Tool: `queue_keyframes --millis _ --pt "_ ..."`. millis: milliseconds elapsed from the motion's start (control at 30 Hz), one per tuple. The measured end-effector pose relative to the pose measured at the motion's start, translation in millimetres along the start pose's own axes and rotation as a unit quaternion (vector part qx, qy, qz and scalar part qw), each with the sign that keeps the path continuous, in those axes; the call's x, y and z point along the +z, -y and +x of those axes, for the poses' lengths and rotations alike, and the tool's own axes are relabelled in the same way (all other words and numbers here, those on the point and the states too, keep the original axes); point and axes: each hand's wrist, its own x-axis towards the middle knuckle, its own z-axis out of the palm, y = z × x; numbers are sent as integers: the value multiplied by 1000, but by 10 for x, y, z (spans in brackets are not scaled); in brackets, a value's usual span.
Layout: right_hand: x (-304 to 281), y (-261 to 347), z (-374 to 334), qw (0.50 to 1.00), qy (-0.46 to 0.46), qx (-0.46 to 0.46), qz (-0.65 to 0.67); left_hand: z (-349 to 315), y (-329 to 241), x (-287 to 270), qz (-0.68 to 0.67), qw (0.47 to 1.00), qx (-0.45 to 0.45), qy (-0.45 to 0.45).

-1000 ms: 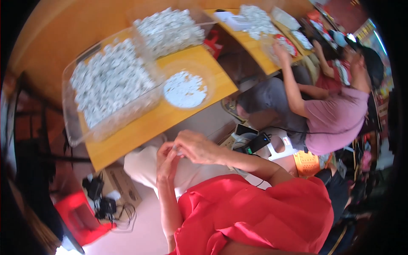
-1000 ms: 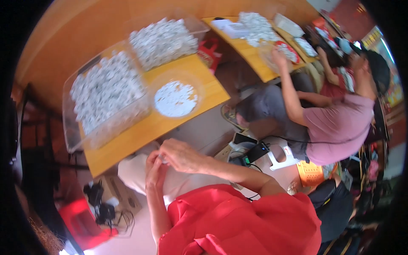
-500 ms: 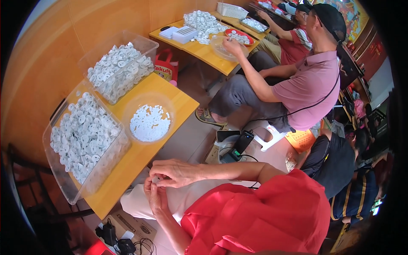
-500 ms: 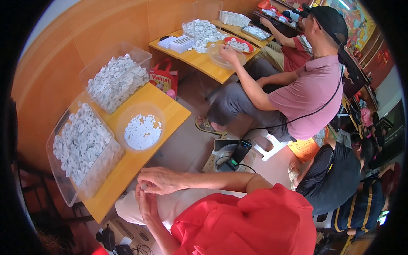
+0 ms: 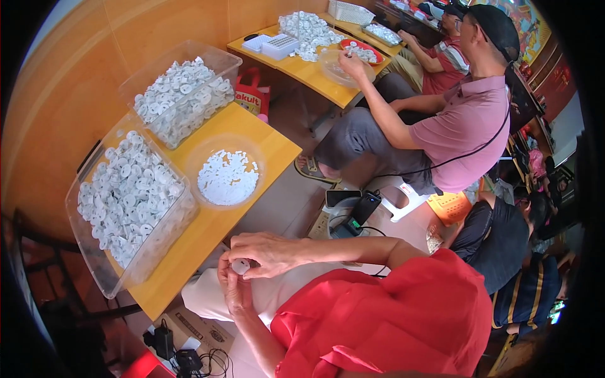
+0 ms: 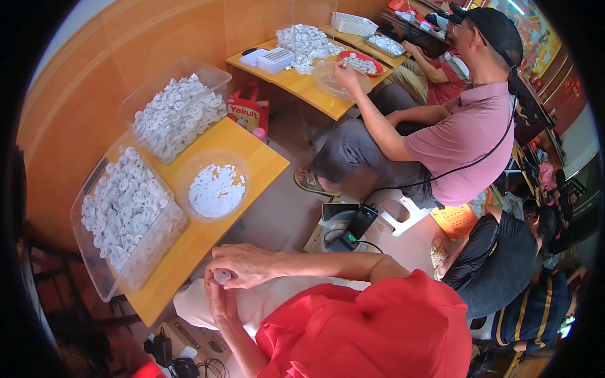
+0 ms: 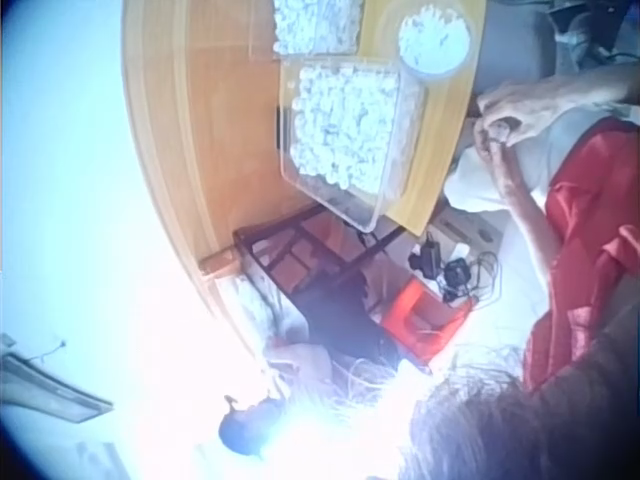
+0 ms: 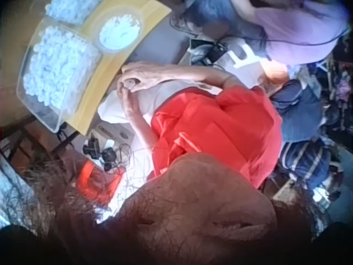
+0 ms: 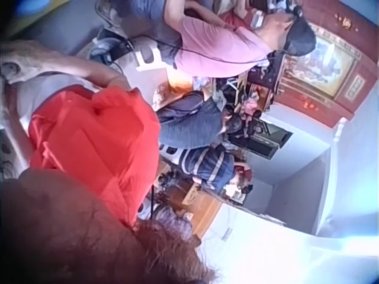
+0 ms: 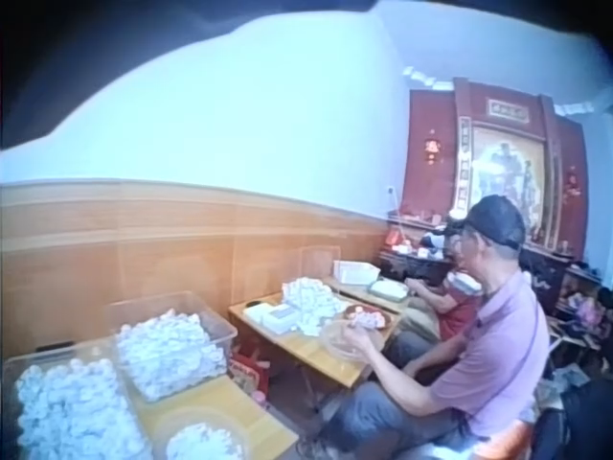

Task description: The person takes circular plastic bases from a container and small plastic inserts from a tray, assembling the pieces together by hand.

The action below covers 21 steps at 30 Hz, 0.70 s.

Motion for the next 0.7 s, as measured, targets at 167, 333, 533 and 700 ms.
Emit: queue_keyframes --millis 167,333,533,700 --pt "-285 121 87 998 59 -10 26 0 -24 -1 -22 1000 -6 -8" --pt "-1003 98 323 987 144 48 -56 -3 -45 -36 -35 999 4 35" --pt "-1902 -234 1477 976 -40 14 -213 -9 -57 -69 -58 998 1 32" --pt "-2147 -161 2035 943 -327 35 -57 6 -58 -12 -50 998 -11 23"
